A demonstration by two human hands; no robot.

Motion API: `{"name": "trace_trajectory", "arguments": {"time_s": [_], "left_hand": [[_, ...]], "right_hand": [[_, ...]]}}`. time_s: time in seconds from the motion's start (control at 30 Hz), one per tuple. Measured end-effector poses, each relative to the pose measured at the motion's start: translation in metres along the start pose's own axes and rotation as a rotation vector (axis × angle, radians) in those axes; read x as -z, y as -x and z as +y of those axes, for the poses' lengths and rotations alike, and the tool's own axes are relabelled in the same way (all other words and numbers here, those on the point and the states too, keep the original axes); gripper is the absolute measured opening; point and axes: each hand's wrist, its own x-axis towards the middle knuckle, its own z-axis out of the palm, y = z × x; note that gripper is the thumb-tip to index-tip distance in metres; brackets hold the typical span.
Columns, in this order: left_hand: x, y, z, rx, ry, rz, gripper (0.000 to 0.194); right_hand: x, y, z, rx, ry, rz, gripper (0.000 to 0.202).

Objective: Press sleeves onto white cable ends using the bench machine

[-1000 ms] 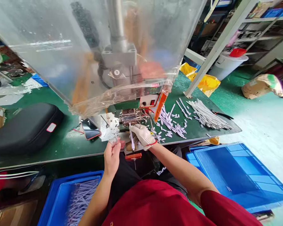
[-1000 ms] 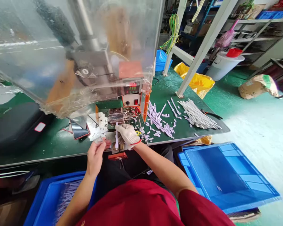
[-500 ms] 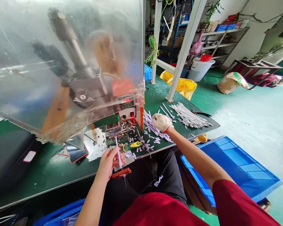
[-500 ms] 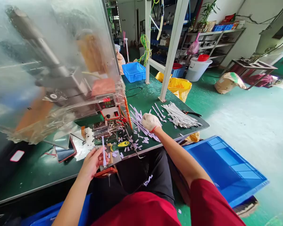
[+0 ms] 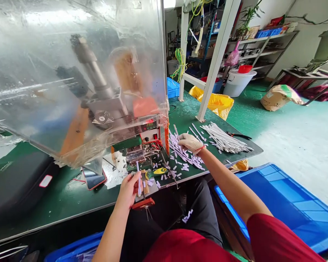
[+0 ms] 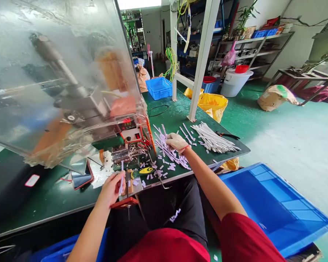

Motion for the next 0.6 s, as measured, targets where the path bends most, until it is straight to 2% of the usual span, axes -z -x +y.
{"name": "trace_trajectory", "arguments": {"time_s": [0.13, 0.23, 0.3, 0.43, 0.6], "left_hand": [[0.004, 0.013, 0.009, 0.075, 0.124, -0.113, 0.045], [0.015, 0.029, 0.018, 0.096, 0.207, -0.158, 0.045], [0.024, 0.040, 0.021, 0.085, 0.259, -0.159, 0.044], [0.040, 0.058, 0.015, 0.068, 0.279, -0.128, 0.043], [0.051, 0.066, -0.002, 0.033, 0.278, -0.072, 0.037]], "right_hand": [[-0.016, 0.066, 0.011, 0.034, -0.466, -0.127, 0.020], [-0.037, 0.107, 0.005, 0.055, -0.598, -0.235, 0.035], [-0.053, 0.124, -0.005, 0.087, -0.627, -0.309, 0.040], [-0.089, 0.134, -0.027, 0.098, -0.601, -0.415, 0.045], [-0.134, 0.118, -0.048, 0.106, -0.496, -0.429, 0.040]]}}
